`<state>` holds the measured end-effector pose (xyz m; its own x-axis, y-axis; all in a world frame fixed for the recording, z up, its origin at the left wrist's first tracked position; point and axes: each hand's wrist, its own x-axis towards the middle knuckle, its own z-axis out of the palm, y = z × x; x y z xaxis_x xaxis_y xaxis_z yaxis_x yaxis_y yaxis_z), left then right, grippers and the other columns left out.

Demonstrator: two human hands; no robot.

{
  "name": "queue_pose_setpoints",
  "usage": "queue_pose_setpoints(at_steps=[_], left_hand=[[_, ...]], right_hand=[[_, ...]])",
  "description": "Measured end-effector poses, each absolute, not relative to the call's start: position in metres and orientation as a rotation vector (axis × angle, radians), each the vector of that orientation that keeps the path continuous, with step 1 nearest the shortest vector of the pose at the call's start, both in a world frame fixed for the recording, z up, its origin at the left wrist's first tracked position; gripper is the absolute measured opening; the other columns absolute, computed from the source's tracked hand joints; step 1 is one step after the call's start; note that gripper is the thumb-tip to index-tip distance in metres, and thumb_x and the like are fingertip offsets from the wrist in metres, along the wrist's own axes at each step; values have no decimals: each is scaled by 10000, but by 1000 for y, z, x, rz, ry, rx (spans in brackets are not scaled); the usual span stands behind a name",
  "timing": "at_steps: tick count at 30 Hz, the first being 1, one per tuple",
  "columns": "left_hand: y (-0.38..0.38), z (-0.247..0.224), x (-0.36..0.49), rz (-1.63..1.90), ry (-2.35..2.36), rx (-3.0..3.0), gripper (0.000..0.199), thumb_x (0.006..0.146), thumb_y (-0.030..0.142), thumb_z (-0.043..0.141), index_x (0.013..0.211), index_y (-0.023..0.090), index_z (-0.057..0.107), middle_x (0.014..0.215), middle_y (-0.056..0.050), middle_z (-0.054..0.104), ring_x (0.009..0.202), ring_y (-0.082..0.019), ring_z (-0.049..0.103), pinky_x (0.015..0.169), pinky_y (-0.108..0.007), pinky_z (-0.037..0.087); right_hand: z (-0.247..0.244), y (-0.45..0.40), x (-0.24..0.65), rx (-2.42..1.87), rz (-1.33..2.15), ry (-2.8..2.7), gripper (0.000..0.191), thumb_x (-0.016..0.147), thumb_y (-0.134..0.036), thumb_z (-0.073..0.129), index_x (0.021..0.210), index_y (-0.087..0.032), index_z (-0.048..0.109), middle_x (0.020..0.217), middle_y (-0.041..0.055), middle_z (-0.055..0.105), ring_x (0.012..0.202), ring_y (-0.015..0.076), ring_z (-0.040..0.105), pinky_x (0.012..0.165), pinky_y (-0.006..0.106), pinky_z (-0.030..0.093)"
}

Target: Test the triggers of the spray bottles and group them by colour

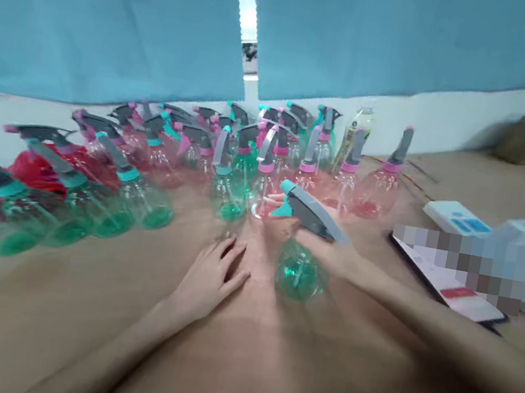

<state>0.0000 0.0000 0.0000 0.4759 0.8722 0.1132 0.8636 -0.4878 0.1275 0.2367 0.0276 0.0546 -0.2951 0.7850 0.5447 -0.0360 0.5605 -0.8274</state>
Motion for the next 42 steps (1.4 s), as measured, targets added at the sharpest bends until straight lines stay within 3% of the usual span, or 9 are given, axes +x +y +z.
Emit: queue_pose_setpoints(at_steps=[4,13,17,21,24,28,31,34,42], left_hand=[[-1,1,-1,266,1548,2668,495,973,455,437,1351,140,493,1432,-167,456,1324,-326,406,1057,-499,363],[-2,1,-1,505,1407,2592,422,941,419,504,1294,186,503,1366,-139,496,1286,-306,444,1055,-488,370],[-13,3,4,727,1217,2473,495,925,391,535,1364,215,389,1356,-132,480,1263,-281,462,1041,-466,397],[-21,4,7,967,1043,2449,719,891,467,565,1454,210,198,1425,-175,402,1308,-333,413,1046,-530,373],[-24,7,3,1047,1098,2432,823,829,489,632,1453,195,183,1413,-186,414,1301,-366,421,1028,-549,384],[-26,10,-15,1104,1307,2305,741,797,421,674,1390,201,289,1329,-160,503,1234,-347,504,974,-513,444],[-24,8,-41,1144,1444,2241,751,785,428,699,1385,207,306,1311,-147,529,1223,-335,523,975,-494,451],[-19,4,-70,1231,1513,2203,864,760,477,730,1432,225,250,1416,-151,447,1312,-334,439,1037,-494,401],[-15,-3,-101,999,1650,2110,895,805,554,674,1494,280,171,1483,-139,377,1326,-322,427,1036,-491,403]], right_hand=[[55,26,237,-643,938,-1699,462,724,-73,499,1142,-228,619,1158,43,677,862,168,692,758,328,555],[64,21,233,-650,966,-1691,429,680,-67,476,1046,-223,637,931,-1,686,871,179,682,839,373,545],[60,23,220,-585,1049,-1675,444,700,-84,494,1110,-219,598,1088,37,678,932,194,689,851,381,544],[58,23,192,-530,1110,-1675,496,720,-93,510,1200,-218,532,1207,74,634,998,204,675,785,357,557],[62,22,162,-594,1011,-1694,419,738,-125,563,1143,-224,527,1067,40,679,886,174,684,745,326,544],[66,23,123,-801,786,-1741,291,820,-358,620,1073,-241,540,794,-26,655,720,151,639,664,301,492],[63,25,105,-792,685,-1809,388,796,-475,655,1076,-233,537,908,2,651,790,160,627,709,311,498],[55,24,96,-783,572,-1963,437,791,-521,658,1092,-227,543,1076,57,616,1015,215,593,858,373,490],[47,40,85,-910,456,-2035,376,840,-499,614,1049,-192,554,1004,77,616,964,233,575,849,402,484]])
